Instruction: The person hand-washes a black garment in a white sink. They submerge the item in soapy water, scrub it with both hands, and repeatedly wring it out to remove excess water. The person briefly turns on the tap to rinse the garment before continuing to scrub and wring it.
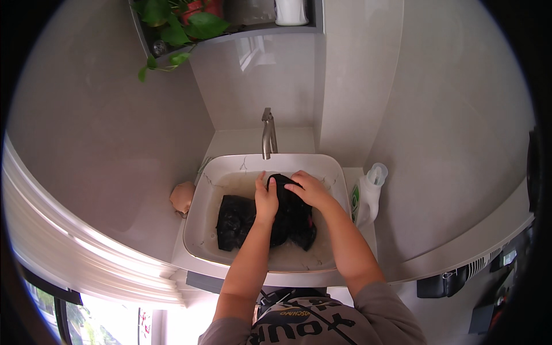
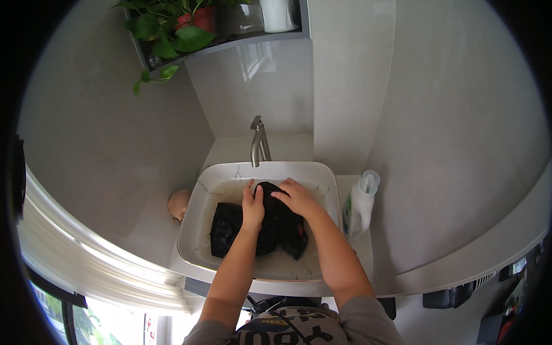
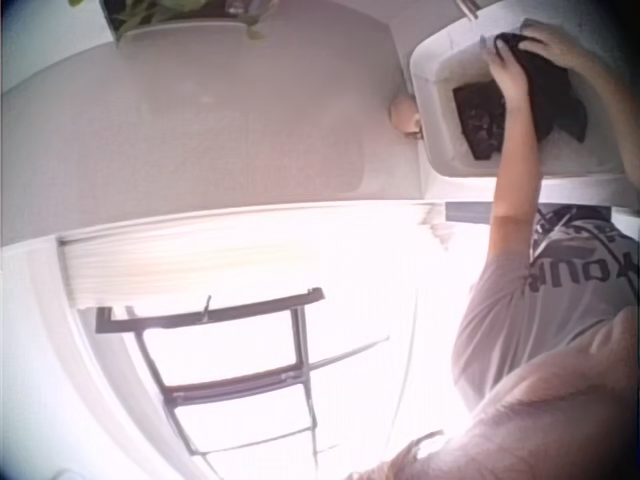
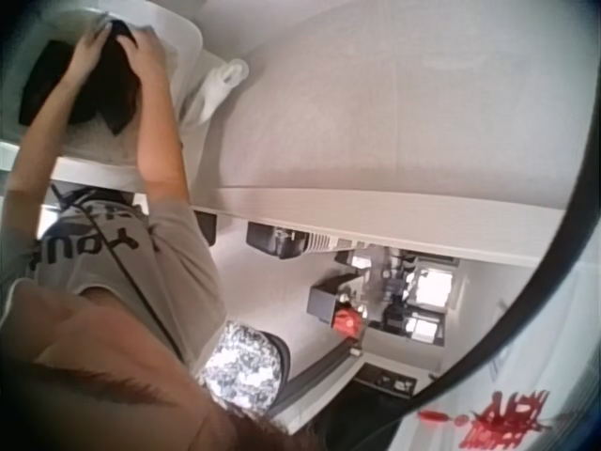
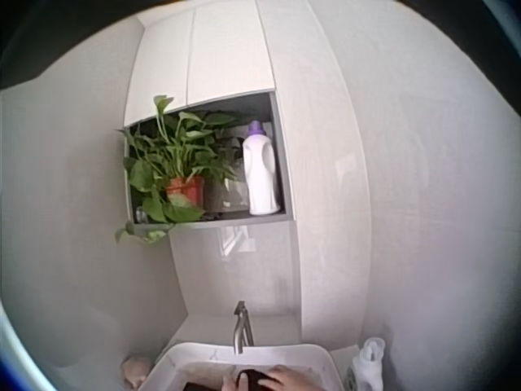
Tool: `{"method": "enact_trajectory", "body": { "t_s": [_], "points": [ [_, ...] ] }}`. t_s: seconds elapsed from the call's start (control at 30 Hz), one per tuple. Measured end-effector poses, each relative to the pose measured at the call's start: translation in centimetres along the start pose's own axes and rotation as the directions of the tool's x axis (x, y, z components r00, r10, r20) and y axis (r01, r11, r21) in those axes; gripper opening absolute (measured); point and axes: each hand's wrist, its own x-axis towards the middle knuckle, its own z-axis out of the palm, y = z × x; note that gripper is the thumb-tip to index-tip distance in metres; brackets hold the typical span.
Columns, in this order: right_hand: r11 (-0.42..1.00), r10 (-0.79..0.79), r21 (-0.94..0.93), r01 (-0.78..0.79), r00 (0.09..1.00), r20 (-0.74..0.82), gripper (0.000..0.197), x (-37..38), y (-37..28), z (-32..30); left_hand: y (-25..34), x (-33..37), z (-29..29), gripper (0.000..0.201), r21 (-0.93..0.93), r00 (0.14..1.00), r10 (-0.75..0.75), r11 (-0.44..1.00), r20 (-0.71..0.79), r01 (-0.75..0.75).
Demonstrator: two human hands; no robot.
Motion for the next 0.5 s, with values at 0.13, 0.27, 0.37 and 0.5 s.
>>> {"method": "enact_trajectory", "body": {
  "t_s": [0.13, 0.27, 0.37, 0.5],
  "points": [
    [0.959, -0.171, -0.261, 0.109, 0.959, -0.226, 0.034, 0.4, -0.8, 0.3, -1.9, 0.7, -0.4, 0.035, -0.255, 0.954, -0.275, 0.92, 0.121, 0.298],
    [0.906, -0.345, -0.333, 0.262, 0.912, -0.22, 0.029, 0.2, -5.8, 2.6, -2.6, 0.7, -1.5, 0.036, -0.373, 0.81, -0.544, 0.72, 0.219, 0.585],
    [0.89, -0.395, -0.368, 0.27, 0.86, -0.324, 0.028, 0.4, -5.1, 4.2, 0.9, -0.4, -0.9, 0.04, -0.487, 0.713, -0.612, 0.533, 0.344, 0.692],
    [0.893, -0.307, -0.426, 0.142, 0.885, -0.349, 0.028, 1.0, -4.8, 3.8, 1.6, -0.2, -0.9, 0.045, -0.396, 0.7, -0.65, 0.583, 0.297, 0.709]
  ]
}}
